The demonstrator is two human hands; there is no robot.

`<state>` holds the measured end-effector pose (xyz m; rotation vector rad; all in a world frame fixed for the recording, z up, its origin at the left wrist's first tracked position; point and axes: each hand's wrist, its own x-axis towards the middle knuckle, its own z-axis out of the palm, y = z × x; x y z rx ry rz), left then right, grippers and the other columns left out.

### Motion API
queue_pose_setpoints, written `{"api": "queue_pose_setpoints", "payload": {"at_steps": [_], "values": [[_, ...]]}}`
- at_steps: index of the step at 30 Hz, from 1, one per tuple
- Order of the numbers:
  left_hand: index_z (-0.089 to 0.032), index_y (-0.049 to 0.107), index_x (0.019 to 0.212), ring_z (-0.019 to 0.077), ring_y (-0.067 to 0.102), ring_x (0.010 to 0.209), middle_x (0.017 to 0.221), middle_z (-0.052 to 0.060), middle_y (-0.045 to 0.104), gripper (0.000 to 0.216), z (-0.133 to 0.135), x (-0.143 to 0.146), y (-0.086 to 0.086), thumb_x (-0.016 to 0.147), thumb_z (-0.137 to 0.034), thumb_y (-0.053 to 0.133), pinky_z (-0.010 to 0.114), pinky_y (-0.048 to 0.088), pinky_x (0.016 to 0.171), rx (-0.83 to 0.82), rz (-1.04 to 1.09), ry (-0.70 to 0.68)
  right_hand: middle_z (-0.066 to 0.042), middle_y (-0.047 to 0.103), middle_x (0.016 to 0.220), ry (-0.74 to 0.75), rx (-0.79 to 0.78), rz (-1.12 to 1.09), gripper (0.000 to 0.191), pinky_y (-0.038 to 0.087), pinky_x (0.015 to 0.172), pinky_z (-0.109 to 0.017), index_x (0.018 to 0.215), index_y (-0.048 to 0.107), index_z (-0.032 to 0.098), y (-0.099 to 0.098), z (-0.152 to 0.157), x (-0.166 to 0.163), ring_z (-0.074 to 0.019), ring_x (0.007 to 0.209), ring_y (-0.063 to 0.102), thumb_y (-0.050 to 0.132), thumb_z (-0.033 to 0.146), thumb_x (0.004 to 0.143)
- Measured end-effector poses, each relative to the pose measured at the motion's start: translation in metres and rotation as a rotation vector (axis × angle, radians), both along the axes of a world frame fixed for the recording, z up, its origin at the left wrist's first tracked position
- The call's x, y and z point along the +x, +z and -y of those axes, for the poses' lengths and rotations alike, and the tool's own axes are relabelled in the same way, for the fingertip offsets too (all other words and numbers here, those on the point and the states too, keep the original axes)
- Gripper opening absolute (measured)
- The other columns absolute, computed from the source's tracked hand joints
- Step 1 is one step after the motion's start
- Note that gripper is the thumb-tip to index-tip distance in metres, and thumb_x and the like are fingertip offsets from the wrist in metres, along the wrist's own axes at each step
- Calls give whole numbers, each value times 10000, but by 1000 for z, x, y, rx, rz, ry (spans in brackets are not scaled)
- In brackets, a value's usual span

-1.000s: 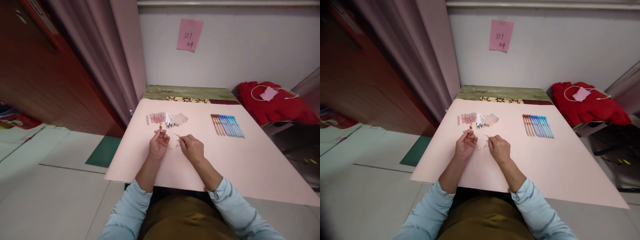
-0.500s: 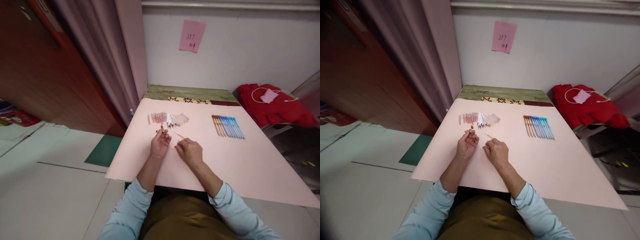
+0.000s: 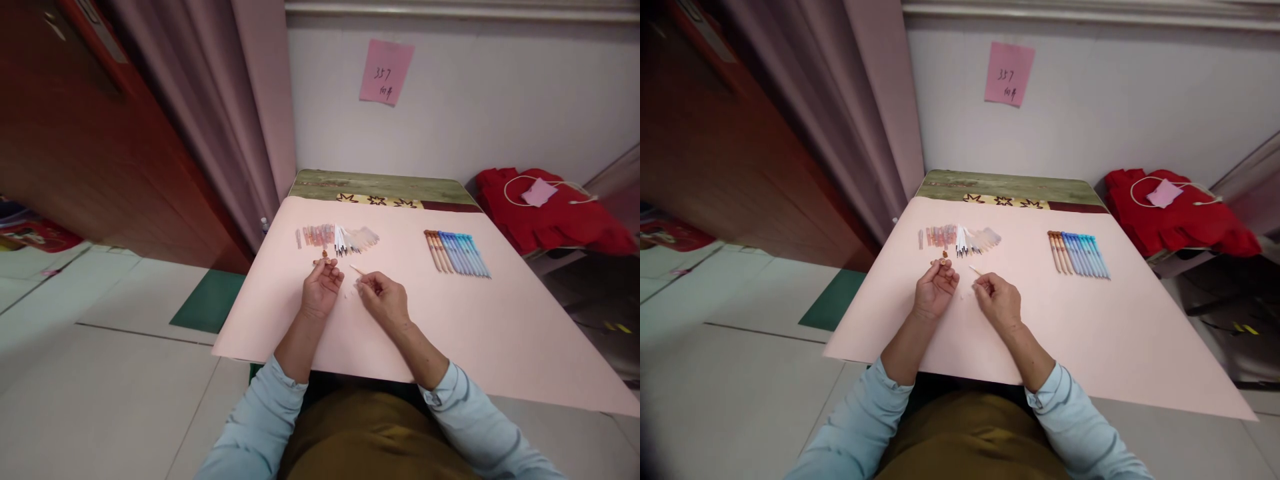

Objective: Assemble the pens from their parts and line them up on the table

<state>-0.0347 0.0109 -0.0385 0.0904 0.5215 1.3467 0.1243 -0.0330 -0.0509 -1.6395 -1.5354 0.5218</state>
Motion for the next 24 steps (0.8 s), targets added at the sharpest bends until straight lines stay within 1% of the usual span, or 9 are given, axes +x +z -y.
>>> {"api": "queue_pose_setpoints", "payload": {"at_steps": [4, 7, 11, 13, 15, 20, 22, 24], "values": [[-158, 643, 828, 77, 587, 566, 758, 18, 693, 71, 0, 0, -1, 882, -167, 598, 239, 521, 646, 0, -3, -3, 23, 668, 668, -30, 35, -113, 157, 446, 557, -238, 861, 678, 233, -3, -1, -1, -130, 562, 578, 626, 373, 813], [-158, 643, 816, 72, 594, 571, 792, 27, 711, 77, 0, 1, -1, 882, -164, 603, 231, 528, 646, 6, -18, -4, 3, 679, 698, -9, 58, -273, 177, 479, 580, -247, 889, 659, 213, -2, -2, -3, -137, 588, 597, 642, 367, 805], [-144, 660, 840, 71, 624, 613, 874, 61, 735, 57, 2, 3, -1, 876, -145, 616, 226, 550, 686, 32, -39, -39, -37, 708, 776, 55, 64, -565, 223, 523, 624, -276, 890, 641, 192, 8, -2, -7, -150, 634, 635, 678, 389, 792], [-140, 668, 844, 78, 640, 635, 888, 69, 739, 47, 3, 4, -1, 868, -145, 628, 229, 559, 704, 45, -59, -69, -39, 707, 779, 88, 85, -641, 225, 531, 647, -289, 885, 650, 187, 17, -2, -9, -154, 652, 642, 691, 388, 792], [-137, 677, 857, 87, 652, 653, 892, 72, 741, 46, 5, 5, 0, 866, -160, 638, 239, 566, 718, 63, -81, -102, -33, 700, 767, 103, 122, -604, 210, 523, 648, -287, 877, 680, 187, 26, -2, -11, -152, 656, 630, 704, 376, 791], [-135, 683, 874, 98, 668, 707, 871, 49, 735, 71, 9, 5, -1, 842, -199, 681, 240, 558, 759, 114, -77, -161, -28, 702, 815, 130, 271, -354, 128, 498, 636, -268, 858, 744, 217, 46, -7, -19, -138, 670, 600, 707, 330, 810], [-138, 679, 865, 101, 671, 729, 834, 28, 724, 65, 10, 5, -1, 831, -191, 692, 245, 553, 779, 125, -61, -168, -31, 706, 832, 138, 292, -296, 118, 507, 663, -268, 858, 751, 224, 50, -9, -24, -146, 708, 620, 695, 322, 822], [-139, 673, 860, 107, 674, 755, 824, 17, 714, 57, 11, 6, 0, 825, -179, 696, 261, 547, 807, 131, -54, -172, -34, 708, 836, 122, 278, -243, 126, 513, 674, -269, 850, 751, 224, 53, -11, -27, -151, 720, 632, 685, 328, 829]]}}
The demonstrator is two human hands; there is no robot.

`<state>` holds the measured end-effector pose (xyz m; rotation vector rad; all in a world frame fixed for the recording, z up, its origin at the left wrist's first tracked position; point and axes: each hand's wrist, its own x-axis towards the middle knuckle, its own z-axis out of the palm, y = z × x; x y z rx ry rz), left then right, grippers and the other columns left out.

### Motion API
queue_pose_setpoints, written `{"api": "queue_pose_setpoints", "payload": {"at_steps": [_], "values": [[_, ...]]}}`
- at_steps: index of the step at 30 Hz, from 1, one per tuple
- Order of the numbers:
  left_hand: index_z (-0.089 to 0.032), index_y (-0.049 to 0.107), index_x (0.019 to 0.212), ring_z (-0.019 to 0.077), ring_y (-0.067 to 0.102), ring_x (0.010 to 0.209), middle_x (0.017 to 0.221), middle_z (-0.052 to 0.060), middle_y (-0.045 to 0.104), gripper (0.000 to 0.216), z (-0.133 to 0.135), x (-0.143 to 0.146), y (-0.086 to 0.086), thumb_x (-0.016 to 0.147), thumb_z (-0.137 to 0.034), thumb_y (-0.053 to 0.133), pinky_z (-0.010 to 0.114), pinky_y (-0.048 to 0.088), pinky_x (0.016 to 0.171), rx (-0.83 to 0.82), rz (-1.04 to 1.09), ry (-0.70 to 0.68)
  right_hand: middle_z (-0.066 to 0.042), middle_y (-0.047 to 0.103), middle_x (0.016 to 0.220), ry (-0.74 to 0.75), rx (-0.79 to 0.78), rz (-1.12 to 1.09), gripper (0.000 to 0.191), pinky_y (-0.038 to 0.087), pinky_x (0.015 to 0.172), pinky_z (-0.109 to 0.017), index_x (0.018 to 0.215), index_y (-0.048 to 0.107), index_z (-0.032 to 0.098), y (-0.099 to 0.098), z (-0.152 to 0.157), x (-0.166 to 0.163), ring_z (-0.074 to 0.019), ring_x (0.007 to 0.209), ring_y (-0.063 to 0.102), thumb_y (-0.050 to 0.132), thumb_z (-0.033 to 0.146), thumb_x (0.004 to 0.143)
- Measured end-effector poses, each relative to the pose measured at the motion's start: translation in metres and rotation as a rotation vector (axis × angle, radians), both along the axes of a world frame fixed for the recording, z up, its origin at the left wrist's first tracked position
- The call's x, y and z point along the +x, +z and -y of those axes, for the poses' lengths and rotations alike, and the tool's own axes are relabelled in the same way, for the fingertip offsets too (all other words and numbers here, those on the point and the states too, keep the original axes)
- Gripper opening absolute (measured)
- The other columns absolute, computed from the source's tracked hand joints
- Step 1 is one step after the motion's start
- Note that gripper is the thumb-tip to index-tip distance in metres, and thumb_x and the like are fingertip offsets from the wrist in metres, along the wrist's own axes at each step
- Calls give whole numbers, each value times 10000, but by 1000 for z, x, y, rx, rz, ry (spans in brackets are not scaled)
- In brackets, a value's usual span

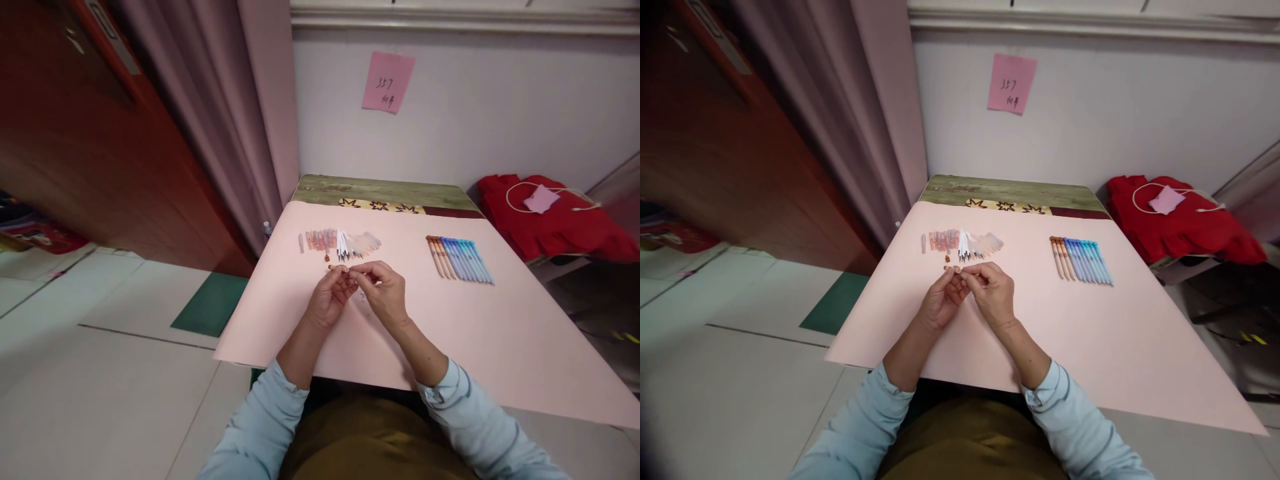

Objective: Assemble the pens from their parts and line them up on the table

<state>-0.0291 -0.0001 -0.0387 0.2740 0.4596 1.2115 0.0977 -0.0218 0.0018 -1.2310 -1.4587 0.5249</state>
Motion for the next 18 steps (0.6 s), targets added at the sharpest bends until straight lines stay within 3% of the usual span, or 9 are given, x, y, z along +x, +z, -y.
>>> {"api": "queue_pose_setpoints", "payload": {"at_steps": [10, 15, 18], "values": [[-147, 646, 826, 137, 679, 827, 842, 31, 705, 70, 0, 3, 1, 807, -180, 705, 295, 505, 873, 14, -8, -2, -16, 722, 833, -62, -39, 297, 143, 478, 641, -258, 822, 751, 251, 4, -3, 0, -135, 653, 615, 662, 360, 844], [-147, 647, 827, 158, 690, 861, 872, 54, 716, 58, -1, 2, 0, 820, -184, 691, 322, 518, 895, -13, 33, -7, -22, 728, 859, -43, -111, 201, 191, 488, 646, -267, 867, 741, 240, 5, -8, -3, -142, 643, 614, 701, 414, 800], [-142, 648, 832, 128, 680, 768, 868, 60, 720, 59, -3, 0, 1, 853, -196, 659, 277, 542, 801, -79, 68, 10, -28, 727, 832, -48, -140, 92, 277, 485, 627, -269, 915, 739, 214, 2, -9, 7, -141, 617, 594, 696, 459, 792]]}}
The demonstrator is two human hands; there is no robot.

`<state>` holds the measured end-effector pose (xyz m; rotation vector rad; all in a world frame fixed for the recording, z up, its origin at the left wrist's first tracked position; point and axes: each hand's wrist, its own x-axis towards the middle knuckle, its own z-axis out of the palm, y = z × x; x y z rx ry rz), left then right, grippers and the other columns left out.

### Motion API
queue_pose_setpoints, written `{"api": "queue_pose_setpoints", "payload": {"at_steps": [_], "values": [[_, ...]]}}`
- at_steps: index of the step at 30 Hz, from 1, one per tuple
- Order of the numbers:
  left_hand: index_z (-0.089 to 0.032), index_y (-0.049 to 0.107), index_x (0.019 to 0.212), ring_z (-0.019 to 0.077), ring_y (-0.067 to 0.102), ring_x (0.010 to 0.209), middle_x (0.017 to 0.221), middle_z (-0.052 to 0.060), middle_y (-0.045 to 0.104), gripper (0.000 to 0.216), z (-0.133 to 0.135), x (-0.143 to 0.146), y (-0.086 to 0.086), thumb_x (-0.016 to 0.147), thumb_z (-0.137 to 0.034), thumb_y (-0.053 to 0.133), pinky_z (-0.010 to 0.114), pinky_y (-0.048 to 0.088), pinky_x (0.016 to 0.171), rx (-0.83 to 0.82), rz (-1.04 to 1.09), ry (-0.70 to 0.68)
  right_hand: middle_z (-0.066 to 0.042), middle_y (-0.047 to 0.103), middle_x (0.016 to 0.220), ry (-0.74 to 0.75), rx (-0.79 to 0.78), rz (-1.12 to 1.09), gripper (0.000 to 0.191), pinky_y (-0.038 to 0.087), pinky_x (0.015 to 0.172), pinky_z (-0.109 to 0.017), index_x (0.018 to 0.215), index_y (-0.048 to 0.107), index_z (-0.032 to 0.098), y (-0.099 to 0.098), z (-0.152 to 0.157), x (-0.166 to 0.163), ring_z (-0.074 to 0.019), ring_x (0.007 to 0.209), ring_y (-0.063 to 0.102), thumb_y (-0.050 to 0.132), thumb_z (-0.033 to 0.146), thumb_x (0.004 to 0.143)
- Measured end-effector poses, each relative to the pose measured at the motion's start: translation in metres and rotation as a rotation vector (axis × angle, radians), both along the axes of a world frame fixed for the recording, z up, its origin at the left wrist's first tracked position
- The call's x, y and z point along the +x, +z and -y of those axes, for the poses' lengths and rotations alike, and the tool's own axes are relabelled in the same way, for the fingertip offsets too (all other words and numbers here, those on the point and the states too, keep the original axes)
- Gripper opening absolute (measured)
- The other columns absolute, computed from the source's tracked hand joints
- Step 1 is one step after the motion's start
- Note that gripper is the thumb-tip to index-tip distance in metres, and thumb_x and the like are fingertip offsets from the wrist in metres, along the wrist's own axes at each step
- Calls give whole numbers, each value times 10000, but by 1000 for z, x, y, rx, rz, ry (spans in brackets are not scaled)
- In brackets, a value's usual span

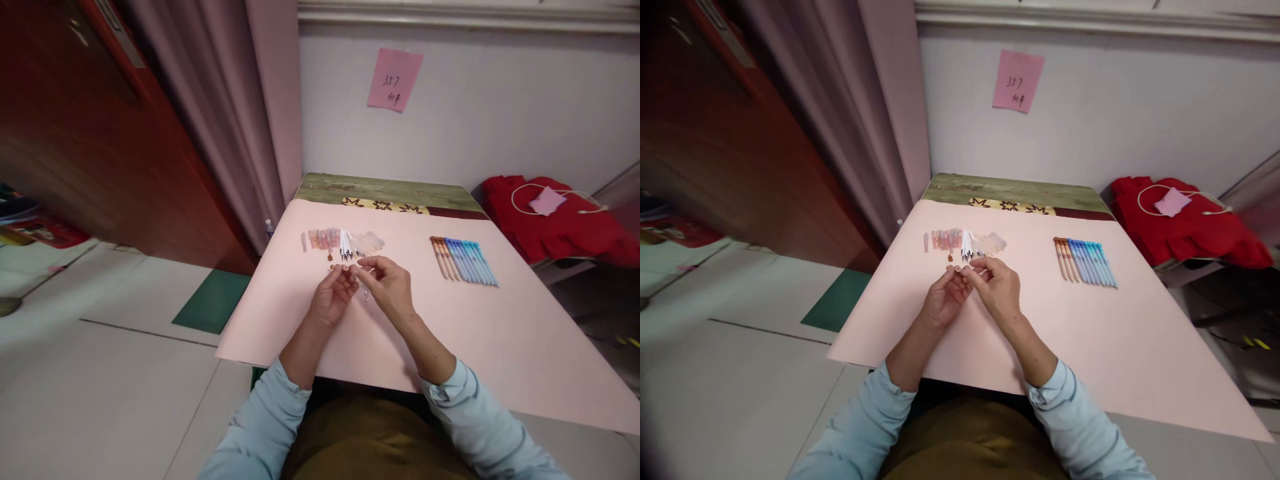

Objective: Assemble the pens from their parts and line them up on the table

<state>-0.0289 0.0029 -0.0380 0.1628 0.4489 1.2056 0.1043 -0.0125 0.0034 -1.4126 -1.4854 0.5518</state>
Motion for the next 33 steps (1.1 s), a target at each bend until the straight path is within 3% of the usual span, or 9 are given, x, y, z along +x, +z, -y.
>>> {"api": "queue_pose_setpoints", "payload": {"at_steps": [3, 6, 11, 15, 20, 23, 28, 33], "values": [[-144, 650, 832, 89, 642, 659, 850, 50, 721, 99, -2, -2, 1, 895, -208, 609, 229, 538, 694, -84, 45, 69, -35, 718, 779, -99, -15, -2, 303, 464, 606, -277, 888, 741, 195, -9, 3, 23, -151, 612, 585, 630, 471, 833], [-135, 650, 817, 85, 639, 650, 829, 56, 718, 151, -3, -3, 2, 924, -183, 555, 227, 543, 689, -118, 67, 73, -33, 713, 791, -184, -68, 211, 287, 433, 591, -281, 860, 749, 221, -19, 8, 46, -166, 639, 608, 612, 471, 832], [-129, 653, 815, 76, 643, 641, 835, 62, 724, 173, -3, -1, 5, 936, -171, 537, 213, 552, 682, -143, 35, 104, -45, 710, 958, -146, -128, 592, 230, 404, 603, -290, 961, 750, 265, -35, 15, 55, -194, 755, 642, 638, 411, 822], [-126, 654, 813, 85, 649, 638, 847, 70, 728, 131, -2, 0, 6, 911, -172, 580, 228, 567, 688, -136, -28, 60, -53, 717, 902, -142, -86, 659, 165, 400, 625, -300, 883, 750, 249, -42, 14, 50, -204, 766, 631, 626, 346, 833], [-128, 652, 829, 80, 654, 640, 854, 62, 728, 131, -2, -1, 5, 918, -161, 562, 219, 568, 688, -118, -21, 67, 7, 697, 740, -185, -114, 474, 168, 378, 574, -274, 846, 708, 250, -28, 20, 46, -159, 602, 590, 597, 377, 843], [-126, 661, 857, 80, 651, 624, 848, 58, 728, 118, -2, -1, 4, 916, -175, 571, 216, 569, 674, -117, -45, 49, 10, 710, 790, -151, 8, 370, 172, 409, 598, -265, 893, 700, 248, -12, 31, 39, -147, 623, 606, 595, 380, 857], [-132, 668, 895, 88, 648, 606, 834, 50, 730, 90, -1, -1, 3, 897, -176, 589, 219, 570, 642, -88, -75, 49, -13, 720, 815, -66, 228, 429, 180, 435, 693, -274, 942, 714, 232, 1, 41, 22, -153, 714, 637, 555, 300, 890], [-134, 668, 871, 103, 655, 617, 858, 59, 736, 88, 0, -2, 3, 882, -168, 587, 243, 570, 654, -87, -72, 38, -25, 719, 789, -78, 264, 538, 186, 415, 718, -292, 945, 704, 214, 2, 41, 16, -156, 697, 632, 533, 279, 912]]}}
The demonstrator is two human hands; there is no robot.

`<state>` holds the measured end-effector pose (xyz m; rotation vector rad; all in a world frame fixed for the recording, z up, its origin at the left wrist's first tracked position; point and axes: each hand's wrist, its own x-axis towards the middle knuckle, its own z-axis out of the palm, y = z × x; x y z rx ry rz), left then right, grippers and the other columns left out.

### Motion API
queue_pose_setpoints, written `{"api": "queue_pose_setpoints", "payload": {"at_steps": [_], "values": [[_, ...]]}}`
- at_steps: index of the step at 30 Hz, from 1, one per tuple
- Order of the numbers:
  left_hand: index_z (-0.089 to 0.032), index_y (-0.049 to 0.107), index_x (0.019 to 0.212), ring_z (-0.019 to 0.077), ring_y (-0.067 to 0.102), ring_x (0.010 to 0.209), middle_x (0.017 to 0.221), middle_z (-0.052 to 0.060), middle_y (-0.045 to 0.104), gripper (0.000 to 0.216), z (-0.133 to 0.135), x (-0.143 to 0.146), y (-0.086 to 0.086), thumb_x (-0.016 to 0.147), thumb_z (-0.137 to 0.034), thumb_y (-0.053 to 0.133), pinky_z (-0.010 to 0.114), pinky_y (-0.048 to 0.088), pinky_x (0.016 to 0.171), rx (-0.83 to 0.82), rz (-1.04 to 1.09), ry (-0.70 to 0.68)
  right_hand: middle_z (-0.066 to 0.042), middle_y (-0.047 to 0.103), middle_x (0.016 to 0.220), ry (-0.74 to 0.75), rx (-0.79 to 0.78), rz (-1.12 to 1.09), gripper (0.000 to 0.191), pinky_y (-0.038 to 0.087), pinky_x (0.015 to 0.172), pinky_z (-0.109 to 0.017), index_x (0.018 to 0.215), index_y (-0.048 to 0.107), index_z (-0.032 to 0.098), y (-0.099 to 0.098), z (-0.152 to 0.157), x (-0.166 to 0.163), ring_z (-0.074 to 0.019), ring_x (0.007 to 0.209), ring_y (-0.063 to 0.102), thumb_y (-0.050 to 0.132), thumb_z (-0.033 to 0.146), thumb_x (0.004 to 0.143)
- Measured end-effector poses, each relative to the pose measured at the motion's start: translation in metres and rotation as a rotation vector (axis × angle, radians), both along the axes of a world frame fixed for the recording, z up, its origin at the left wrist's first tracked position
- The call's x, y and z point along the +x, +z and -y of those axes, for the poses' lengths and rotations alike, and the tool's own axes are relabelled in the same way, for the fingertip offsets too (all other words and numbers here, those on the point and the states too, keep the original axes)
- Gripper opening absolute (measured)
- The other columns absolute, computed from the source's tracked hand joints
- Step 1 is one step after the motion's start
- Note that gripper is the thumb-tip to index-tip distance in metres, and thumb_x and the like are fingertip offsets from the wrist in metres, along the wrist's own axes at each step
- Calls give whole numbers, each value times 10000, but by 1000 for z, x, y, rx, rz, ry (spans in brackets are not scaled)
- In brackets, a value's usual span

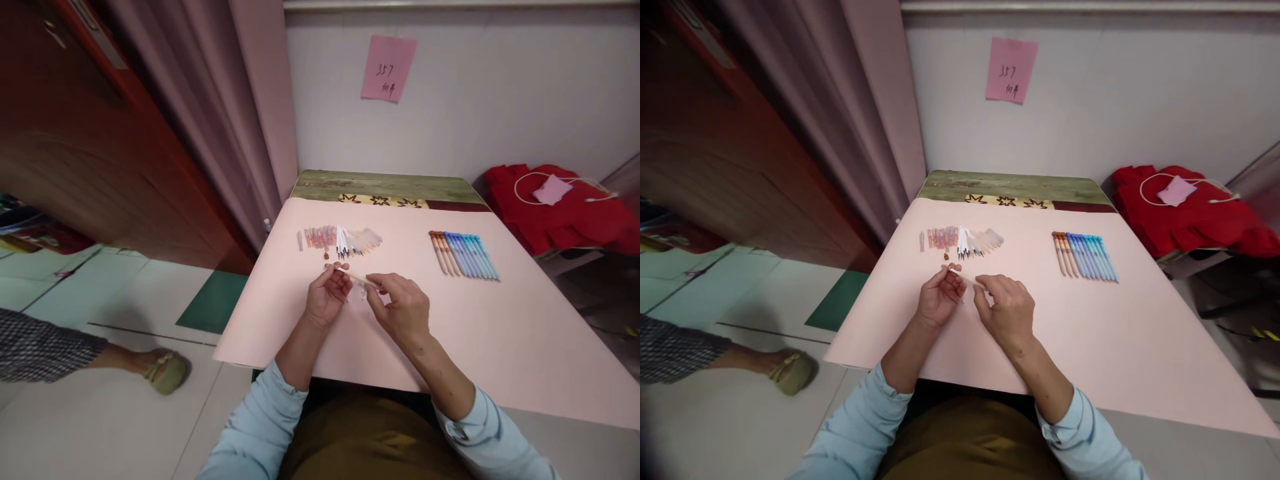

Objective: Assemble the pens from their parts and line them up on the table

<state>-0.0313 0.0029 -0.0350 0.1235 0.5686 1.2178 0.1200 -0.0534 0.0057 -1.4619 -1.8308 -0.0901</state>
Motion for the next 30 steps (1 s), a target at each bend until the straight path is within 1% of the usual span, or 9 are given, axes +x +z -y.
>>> {"api": "queue_pose_setpoints", "payload": {"at_steps": [3, 8, 13, 18, 25, 30], "values": [[-134, 669, 849, 109, 659, 625, 868, 66, 738, 81, 1, 0, 1, 870, -169, 599, 250, 568, 666, 15, -17, -6, -25, 714, 783, -10, 18, 53, 174, 399, 721, -299, 939, 703, 217, 4, 1, -2, -164, 707, 628, 539, 268, 912], [-126, 670, 865, 114, 659, 625, 891, 84, 737, 73, 3, 2, 1, 840, -192, 649, 250, 558, 680, 115, -85, -41, -27, 713, 790, -18, 11, 87, 175, 384, 723, -303, 923, 701, 223, 7, 1, -6, -170, 723, 623, 529, 255, 912], [-121, 664, 870, 104, 657, 631, 915, 98, 740, 106, 3, 4, -1, 806, -196, 704, 232, 550, 682, 169, -160, 1, -23, 709, 791, -19, 12, 40, 172, 392, 732, -298, 932, 695, 210, -3, -5, -6, -166, 727, 621, 529, 238, 895], [-116, 664, 873, 94, 653, 636, 916, 88, 739, 137, 0, 5, -3, 789, -202, 730, 223, 556, 670, 170, -178, 46, -18, 703, 774, -11, 6, -61, 158, 410, 705, -277, 917, 698, 209, -17, -9, -6, -150, 684, 613, 552, 263, 892], [-107, 654, 863, 86, 641, 622, 879, 79, 738, 212, 0, 7, 1, 739, -229, 774, 204, 552, 616, 155, -246, 44, -14, 696, 773, -1, 35, -207, 126, 439, 674, -264, 885, 695, 211, -29, -14, -6, -144, 668, 604, 613, 306, 886], [-114, 649, 841, 98, 645, 651, 868, 69, 734, 226, 1, 8, 4, 722, -246, 788, 209, 555, 604, 155, -274, 35, -15, 684, 744, -5, 5, -244, 141, 444, 665, -261, 851, 693, 210, -32, -13, -7, -145, 658, 597, 612, 317, 892]]}}
